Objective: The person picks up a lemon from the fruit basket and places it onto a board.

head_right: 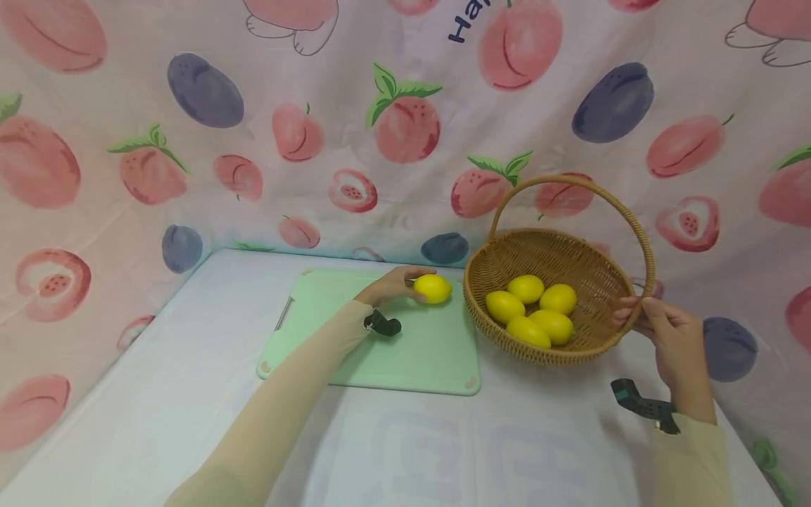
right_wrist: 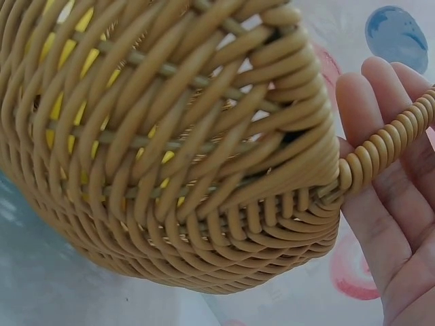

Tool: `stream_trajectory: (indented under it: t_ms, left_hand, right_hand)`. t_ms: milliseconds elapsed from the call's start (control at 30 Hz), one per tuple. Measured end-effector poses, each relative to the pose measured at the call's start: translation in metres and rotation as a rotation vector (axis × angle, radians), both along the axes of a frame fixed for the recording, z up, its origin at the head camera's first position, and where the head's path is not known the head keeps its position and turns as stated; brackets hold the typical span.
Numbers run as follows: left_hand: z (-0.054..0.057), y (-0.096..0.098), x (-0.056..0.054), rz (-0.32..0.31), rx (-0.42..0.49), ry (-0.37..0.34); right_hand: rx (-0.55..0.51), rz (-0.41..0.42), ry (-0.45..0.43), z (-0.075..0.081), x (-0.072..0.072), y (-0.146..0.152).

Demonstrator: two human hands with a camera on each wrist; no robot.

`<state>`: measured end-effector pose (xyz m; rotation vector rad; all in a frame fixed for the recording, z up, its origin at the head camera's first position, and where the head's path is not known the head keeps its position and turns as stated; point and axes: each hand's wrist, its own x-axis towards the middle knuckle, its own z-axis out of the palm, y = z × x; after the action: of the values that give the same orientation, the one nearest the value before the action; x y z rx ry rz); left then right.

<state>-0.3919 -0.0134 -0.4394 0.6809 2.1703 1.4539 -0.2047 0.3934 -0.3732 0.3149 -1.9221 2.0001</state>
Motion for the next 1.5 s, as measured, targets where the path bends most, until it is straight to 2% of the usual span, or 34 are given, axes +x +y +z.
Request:
stream_trajectory:
  t_ms: [200, 333, 433, 500, 600, 700, 800, 900, 1033, 1167, 1500]
  left_hand:
    - [0.0, 0.0, 0.0, 0.015, 0.0, -0.01]
    - [0.005, -0.001, 0.001, 0.004, 0.058, -0.016]
    - [0.016, 0.002, 0.003, -0.04, 0.118, 0.048]
    - [0.027, 0.01, 0.008, -0.073, 0.132, 0.122]
    - [0.041, 0.027, 0.019, -0.131, 0.129, 0.197]
    - [0.049, 0.042, 0.029, -0.18, 0.096, 0.229]
    - [0.051, 0.049, 0.034, -0.19, 0.027, 0.265]
    - [0.051, 0.054, 0.037, -0.157, -0.031, 0.306]
    - [0.051, 0.057, 0.037, -0.14, -0.043, 0.315]
    - [0.052, 0.056, 0.038, -0.145, -0.049, 0.307]
    - [0.057, 0.046, 0.048, -0.19, -0.086, 0.336]
  right_hand:
    - [0.007, -0.008, -0.018, 0.0, 0.002, 0.0]
    - [0.01, -0.014, -0.035, -0.001, 0.002, 0.0]
    - [0.0, -0.017, -0.029, -0.001, 0.003, 0.0]
    - [-0.004, -0.02, -0.015, -0.001, 0.003, 0.0]
    - [-0.014, -0.019, 0.018, 0.0, 0.003, 0.0]
    - [-0.028, -0.008, 0.037, 0.0, 0.001, -0.002]
    - [-0.046, 0.0, 0.039, 0.001, 0.0, -0.004]
    - [-0.043, -0.002, 0.029, 0.002, 0.001, -0.006]
    - [-0.03, 0.002, 0.027, 0.003, 0.002, -0.008]
    - [-0.025, 0.049, 0.064, 0.001, 0.004, -0.01]
    - [0.141, 0.087, 0.135, 0.002, 0.015, -0.01]
